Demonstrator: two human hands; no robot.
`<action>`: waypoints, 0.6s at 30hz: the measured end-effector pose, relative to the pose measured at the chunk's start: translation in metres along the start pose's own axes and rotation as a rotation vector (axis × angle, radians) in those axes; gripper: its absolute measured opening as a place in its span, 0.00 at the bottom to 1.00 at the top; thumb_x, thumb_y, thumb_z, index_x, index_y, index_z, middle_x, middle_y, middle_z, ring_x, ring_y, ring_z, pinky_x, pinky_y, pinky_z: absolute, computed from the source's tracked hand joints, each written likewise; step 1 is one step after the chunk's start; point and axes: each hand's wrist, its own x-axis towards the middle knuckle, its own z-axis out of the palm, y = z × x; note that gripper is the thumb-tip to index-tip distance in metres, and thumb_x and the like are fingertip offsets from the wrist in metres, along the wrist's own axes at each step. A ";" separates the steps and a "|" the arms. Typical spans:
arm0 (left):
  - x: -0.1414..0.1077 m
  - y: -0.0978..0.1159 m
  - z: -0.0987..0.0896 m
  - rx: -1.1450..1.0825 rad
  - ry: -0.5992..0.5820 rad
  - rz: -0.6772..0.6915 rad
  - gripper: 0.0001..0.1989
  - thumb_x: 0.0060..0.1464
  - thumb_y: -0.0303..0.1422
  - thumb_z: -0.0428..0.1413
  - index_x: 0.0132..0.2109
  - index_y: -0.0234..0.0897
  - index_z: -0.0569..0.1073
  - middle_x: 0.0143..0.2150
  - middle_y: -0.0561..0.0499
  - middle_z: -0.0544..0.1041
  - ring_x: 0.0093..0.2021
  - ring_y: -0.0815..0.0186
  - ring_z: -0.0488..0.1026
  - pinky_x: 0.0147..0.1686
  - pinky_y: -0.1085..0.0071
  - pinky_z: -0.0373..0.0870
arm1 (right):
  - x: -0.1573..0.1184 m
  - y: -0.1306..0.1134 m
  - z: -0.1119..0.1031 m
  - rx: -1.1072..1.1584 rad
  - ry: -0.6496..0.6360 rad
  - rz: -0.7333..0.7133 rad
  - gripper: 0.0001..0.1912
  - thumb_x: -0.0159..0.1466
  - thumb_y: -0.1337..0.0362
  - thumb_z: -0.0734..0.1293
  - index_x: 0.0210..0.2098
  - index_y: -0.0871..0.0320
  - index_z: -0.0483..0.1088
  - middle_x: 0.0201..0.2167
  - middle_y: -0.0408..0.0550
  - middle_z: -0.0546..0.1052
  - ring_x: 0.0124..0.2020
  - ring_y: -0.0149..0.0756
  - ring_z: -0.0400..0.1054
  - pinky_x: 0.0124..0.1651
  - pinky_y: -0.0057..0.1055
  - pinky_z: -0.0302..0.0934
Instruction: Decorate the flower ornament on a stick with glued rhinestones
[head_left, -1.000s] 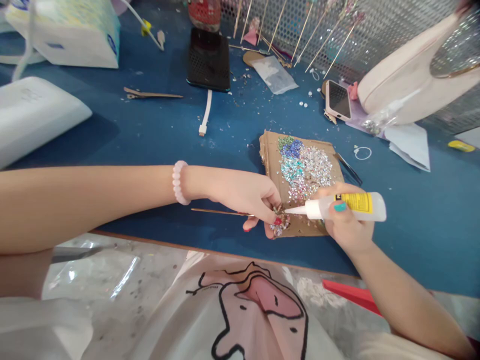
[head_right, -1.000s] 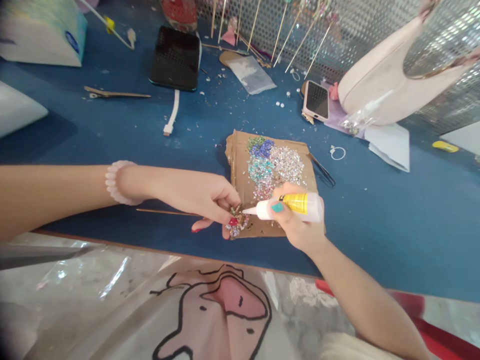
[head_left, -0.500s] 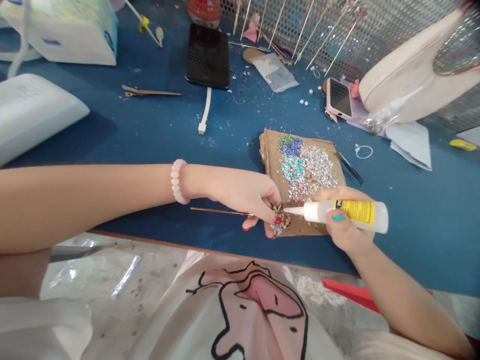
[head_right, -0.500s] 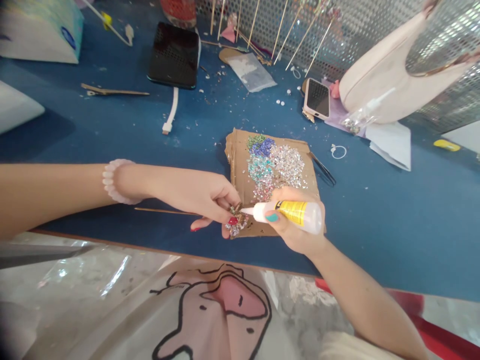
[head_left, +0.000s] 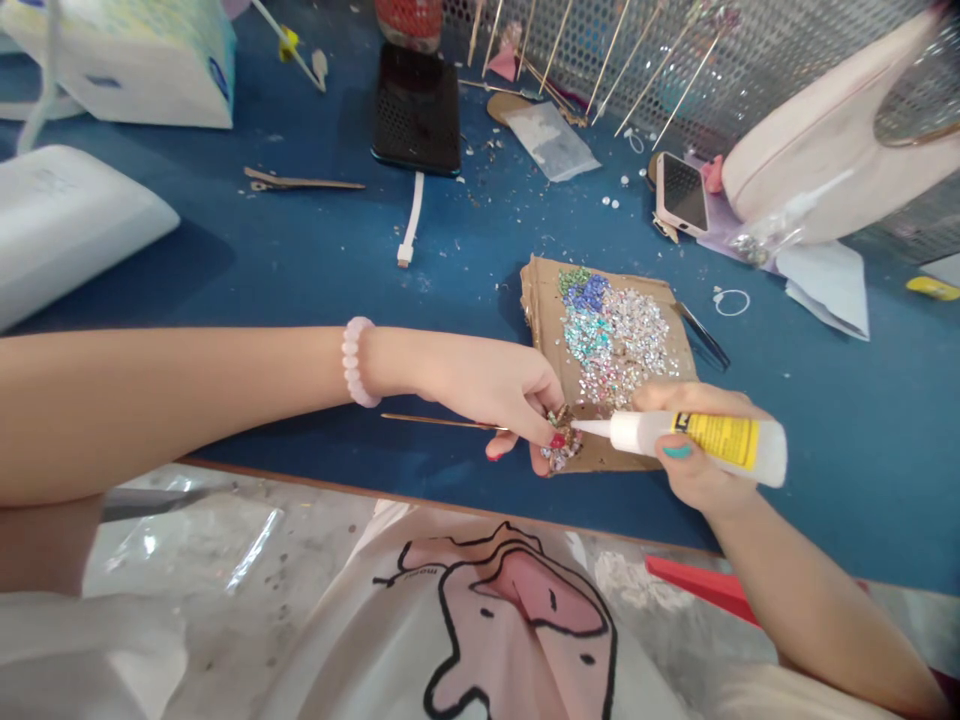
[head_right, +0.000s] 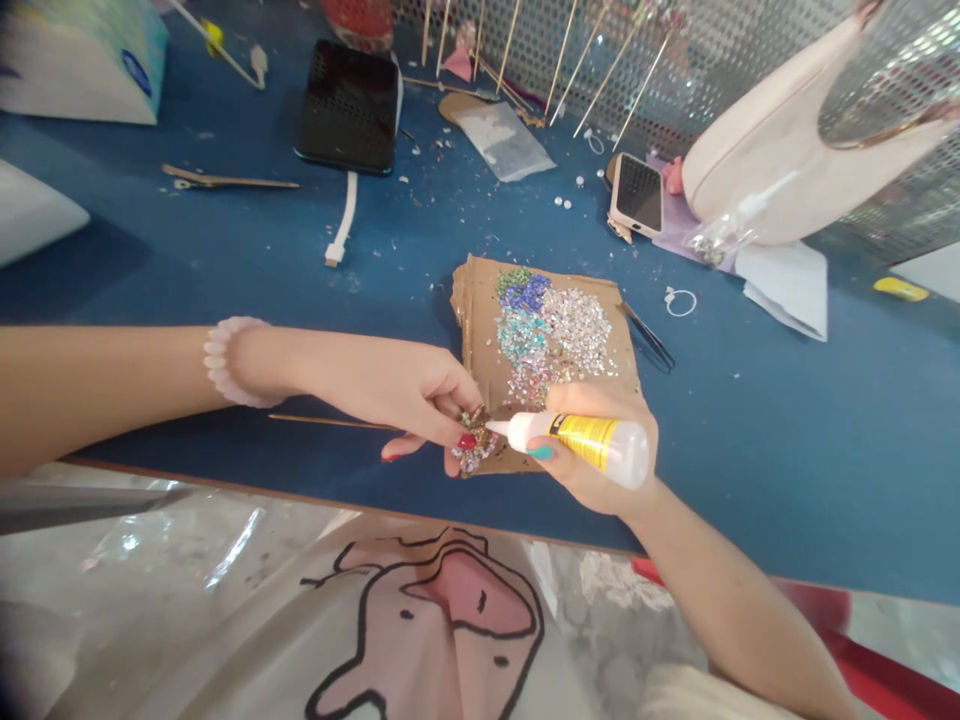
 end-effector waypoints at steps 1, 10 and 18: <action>-0.001 0.000 0.000 -0.002 -0.001 0.003 0.09 0.59 0.28 0.51 0.35 0.29 0.74 0.41 0.47 0.81 0.21 0.78 0.66 0.23 0.77 0.55 | 0.000 -0.001 0.000 -0.003 -0.005 -0.007 0.19 0.61 0.46 0.68 0.23 0.52 0.69 0.17 0.42 0.69 0.18 0.30 0.57 0.21 0.32 0.50; 0.000 -0.002 -0.001 0.007 -0.009 -0.002 0.09 0.58 0.27 0.51 0.32 0.29 0.73 0.38 0.48 0.80 0.21 0.79 0.66 0.24 0.78 0.56 | -0.002 0.006 0.004 0.024 0.111 -0.010 0.16 0.61 0.48 0.69 0.23 0.50 0.68 0.17 0.41 0.68 0.18 0.32 0.60 0.19 0.32 0.52; -0.001 -0.005 -0.001 -0.031 -0.007 0.033 0.08 0.58 0.27 0.51 0.35 0.30 0.75 0.37 0.50 0.80 0.21 0.77 0.66 0.26 0.76 0.58 | -0.001 0.002 0.003 0.055 0.097 0.062 0.16 0.58 0.48 0.71 0.23 0.50 0.69 0.18 0.42 0.70 0.19 0.33 0.62 0.20 0.34 0.53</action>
